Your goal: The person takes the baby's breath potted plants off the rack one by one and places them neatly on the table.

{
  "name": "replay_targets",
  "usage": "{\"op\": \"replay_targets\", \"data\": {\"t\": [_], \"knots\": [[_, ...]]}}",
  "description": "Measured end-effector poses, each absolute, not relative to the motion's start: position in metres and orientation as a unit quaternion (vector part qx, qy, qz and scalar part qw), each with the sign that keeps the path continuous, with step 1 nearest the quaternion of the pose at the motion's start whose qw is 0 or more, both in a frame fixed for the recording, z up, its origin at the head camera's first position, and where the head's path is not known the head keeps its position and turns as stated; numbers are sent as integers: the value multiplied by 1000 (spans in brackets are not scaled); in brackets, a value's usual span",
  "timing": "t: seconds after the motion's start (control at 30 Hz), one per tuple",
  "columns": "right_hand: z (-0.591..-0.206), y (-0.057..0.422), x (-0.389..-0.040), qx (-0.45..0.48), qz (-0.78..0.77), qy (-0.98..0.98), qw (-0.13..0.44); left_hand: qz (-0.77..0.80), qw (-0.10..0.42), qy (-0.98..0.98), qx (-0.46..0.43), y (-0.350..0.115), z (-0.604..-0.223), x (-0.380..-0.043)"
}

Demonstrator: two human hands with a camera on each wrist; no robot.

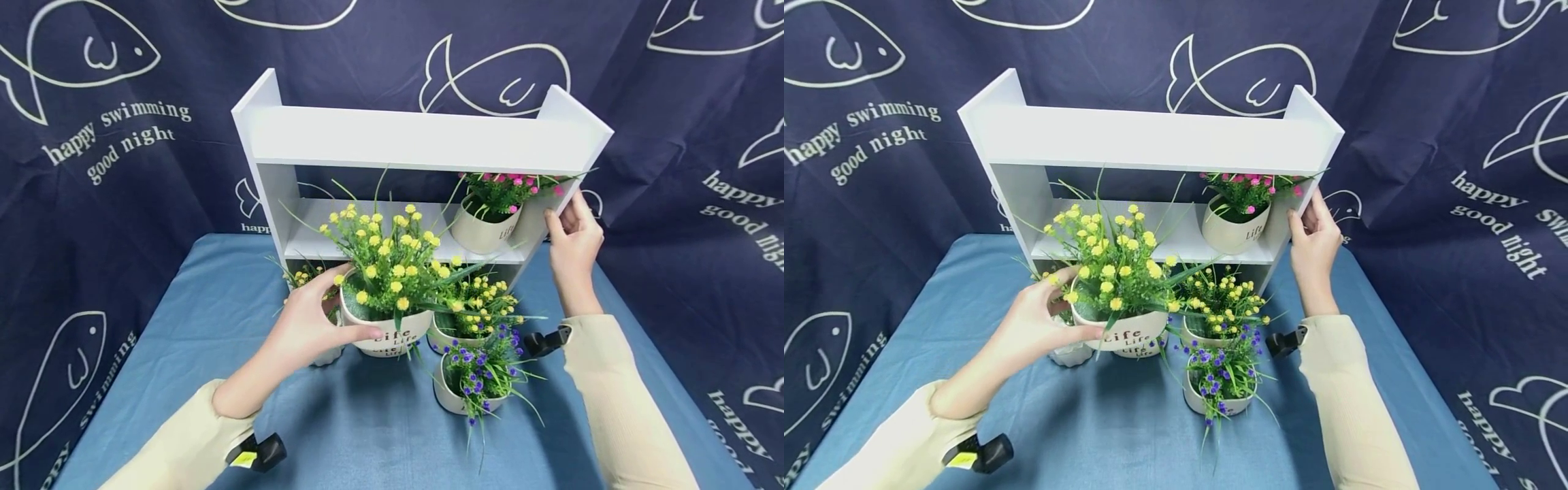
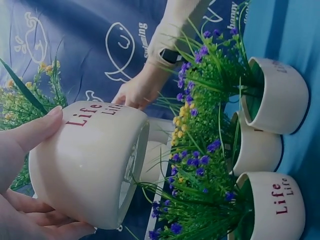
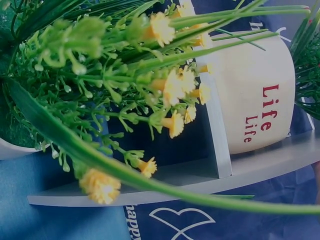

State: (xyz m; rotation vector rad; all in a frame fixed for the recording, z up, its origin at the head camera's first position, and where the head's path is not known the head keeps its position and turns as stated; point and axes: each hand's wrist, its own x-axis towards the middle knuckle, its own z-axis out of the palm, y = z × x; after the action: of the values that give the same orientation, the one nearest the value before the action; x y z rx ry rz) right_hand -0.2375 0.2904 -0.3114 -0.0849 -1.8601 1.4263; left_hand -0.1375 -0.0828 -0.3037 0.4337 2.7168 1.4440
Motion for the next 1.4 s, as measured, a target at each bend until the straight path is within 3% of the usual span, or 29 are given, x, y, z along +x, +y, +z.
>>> {"op": "replay_targets", "data": {"t": [1.17,1.4], "knots": [[-314,292,-239,-28,577,-720,385,475,35,869,133,-94,-356,-93],[-314,292,-240,-33,574,-722,385,474,62,866,148,-94,-361,-85]]}}
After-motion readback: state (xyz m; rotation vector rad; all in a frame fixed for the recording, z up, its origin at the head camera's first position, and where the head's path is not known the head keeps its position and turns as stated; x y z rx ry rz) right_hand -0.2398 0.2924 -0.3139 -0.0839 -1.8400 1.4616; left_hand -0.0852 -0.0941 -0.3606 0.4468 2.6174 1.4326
